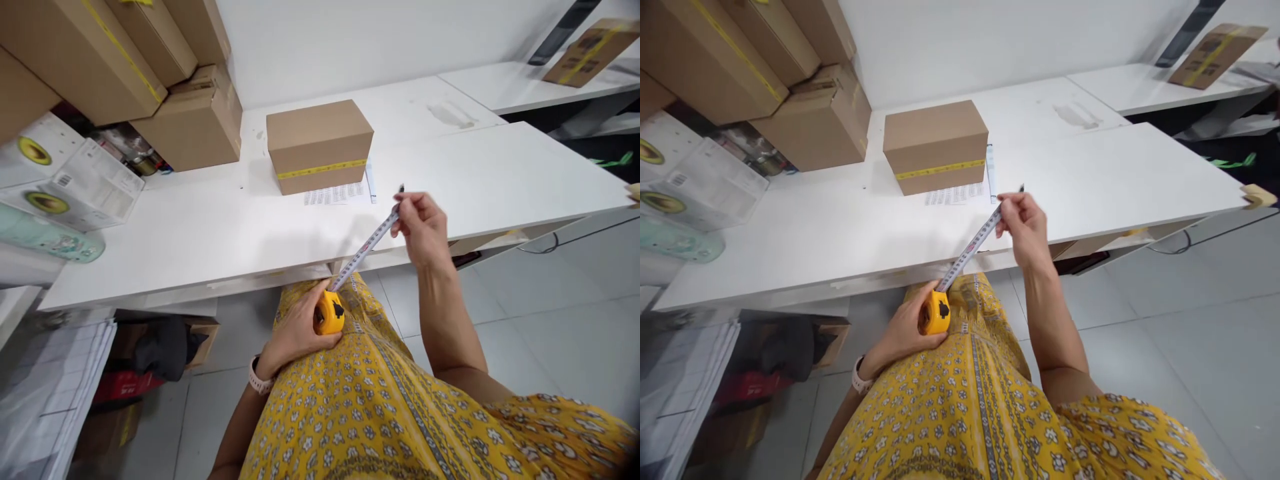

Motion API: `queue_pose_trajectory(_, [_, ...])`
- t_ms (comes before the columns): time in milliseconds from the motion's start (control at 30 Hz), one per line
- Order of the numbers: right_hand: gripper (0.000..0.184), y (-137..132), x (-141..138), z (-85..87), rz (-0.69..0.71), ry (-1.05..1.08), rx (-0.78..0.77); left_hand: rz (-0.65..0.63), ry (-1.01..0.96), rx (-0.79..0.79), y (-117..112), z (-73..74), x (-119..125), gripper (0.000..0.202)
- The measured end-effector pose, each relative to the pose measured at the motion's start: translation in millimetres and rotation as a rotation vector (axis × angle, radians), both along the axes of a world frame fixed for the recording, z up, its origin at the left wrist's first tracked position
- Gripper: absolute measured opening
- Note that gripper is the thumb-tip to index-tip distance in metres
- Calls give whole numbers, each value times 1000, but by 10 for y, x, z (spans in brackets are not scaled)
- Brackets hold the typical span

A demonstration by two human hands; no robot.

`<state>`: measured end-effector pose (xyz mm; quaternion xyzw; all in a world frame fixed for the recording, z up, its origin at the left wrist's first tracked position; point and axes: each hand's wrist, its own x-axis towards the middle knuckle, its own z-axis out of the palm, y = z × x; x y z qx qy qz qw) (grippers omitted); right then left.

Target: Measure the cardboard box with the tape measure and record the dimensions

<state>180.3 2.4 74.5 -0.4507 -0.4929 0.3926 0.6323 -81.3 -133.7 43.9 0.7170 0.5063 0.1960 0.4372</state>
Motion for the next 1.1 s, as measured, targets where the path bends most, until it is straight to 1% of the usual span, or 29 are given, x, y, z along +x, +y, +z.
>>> queue_pose_trajectory(67, [43, -129, -170, -113, 139, -6, -46, 112, -52, -3, 10, 8, 10, 101])
queue_pose_trajectory(133, [39, -280, -369, -233, 302, -59, -99, 193, -118, 16, 63, 15, 30, 100])
queue_pose_trajectory(200, [30, -406, -532, -335, 415, -154, -114, 231, -152, 45, 150, 34, 39, 96])
queue_pose_trajectory(267, [26, -447, -594, -404, 461, -242, -112, 234, -132, 70, 276, 99, 8, 91])
queue_pose_trajectory(300, [25, -422, -572, -426, 434, -268, -115, 227, -110, 94, 360, 159, -28, 88])
queue_pose_trajectory(333, [25, -365, -512, -445, 362, -284, -123, 218, -89, 140, 464, 243, -76, 85])
queue_pose_trajectory(367, [25, -277, -417, -462, 246, -296, -136, 209, -69, 211, 594, 351, -135, 82])
queue_pose_trajectory(400, [25, -162, -293, -480, 98, -316, -155, 200, -44, 306, 751, 481, -199, 78])
queue_pose_trajectory(467, [26, 118, 5, -523, -225, -413, -204, 196, 23, 538, 1151, 786, -325, 69])
queue_pose_trajectory(500, [27, 266, 155, -547, -344, -500, -237, 197, 79, 651, 1389, 945, -376, 66])
queue_pose_trajectory(533, [30, 410, 293, -571, -432, -596, -272, 202, 129, 746, 1645, 1097, -414, 65])
queue_pose_trajectory(567, [34, 541, 410, -590, -485, -684, -310, 204, 174, 826, 1910, 1232, -437, 66])
queue_pose_trajectory(600, [41, 655, 501, -603, -498, -770, -350, 211, 223, 874, 2177, 1344, -445, 67])
queue_pose_trajectory(633, [47, 750, 563, -609, -487, -851, -382, 210, 273, 878, 2436, 1428, -441, 67])
queue_pose_trajectory(700, [56, 883, 617, -599, -414, -993, -433, 211, 381, 863, 2905, 1510, -408, 68])
queue_pose_trajectory(767, [54, 957, 614, -571, -323, -1109, -473, 213, 493, 789, 3271, 1503, -371, 69])
queue_pose_trajectory(833, [47, 996, 611, -546, -240, -1189, -510, 196, 561, 712, 3511, 1453, -349, 67])
queue_pose_trajectory(867, [45, 1006, 622, -540, -204, -1210, -516, 181, 575, 690, 3577, 1424, -343, 64])
queue_pose_trajectory(900, [44, 1009, 645, -538, -178, -1208, -506, 173, 586, 702, 3605, 1394, -337, 62])
queue_pose_trajectory(933, [44, 1002, 679, -540, -158, -1169, -483, 172, 593, 756, 3595, 1359, -328, 60])
queue_pose_trajectory(967, [42, 984, 720, -544, -144, -1077, -453, 169, 589, 848, 3547, 1312, -313, 58])
queue_pose_trajectory(1000, [40, 951, 765, -549, -135, -930, -421, 157, 567, 966, 3465, 1248, -291, 55])
queue_pose_trajectory(1033, [38, 905, 809, -553, -125, -736, -384, 127, 529, 1092, 3356, 1157, -261, 53])
queue_pose_trajectory(1067, [36, 845, 848, -556, -110, -518, -342, 53, 457, 1184, 3233, 1037, -224, 47])
queue_pose_trajectory(1100, [34, 774, 878, -558, -90, -306, -293, -55, 373, 1199, 3107, 889, -181, 41])
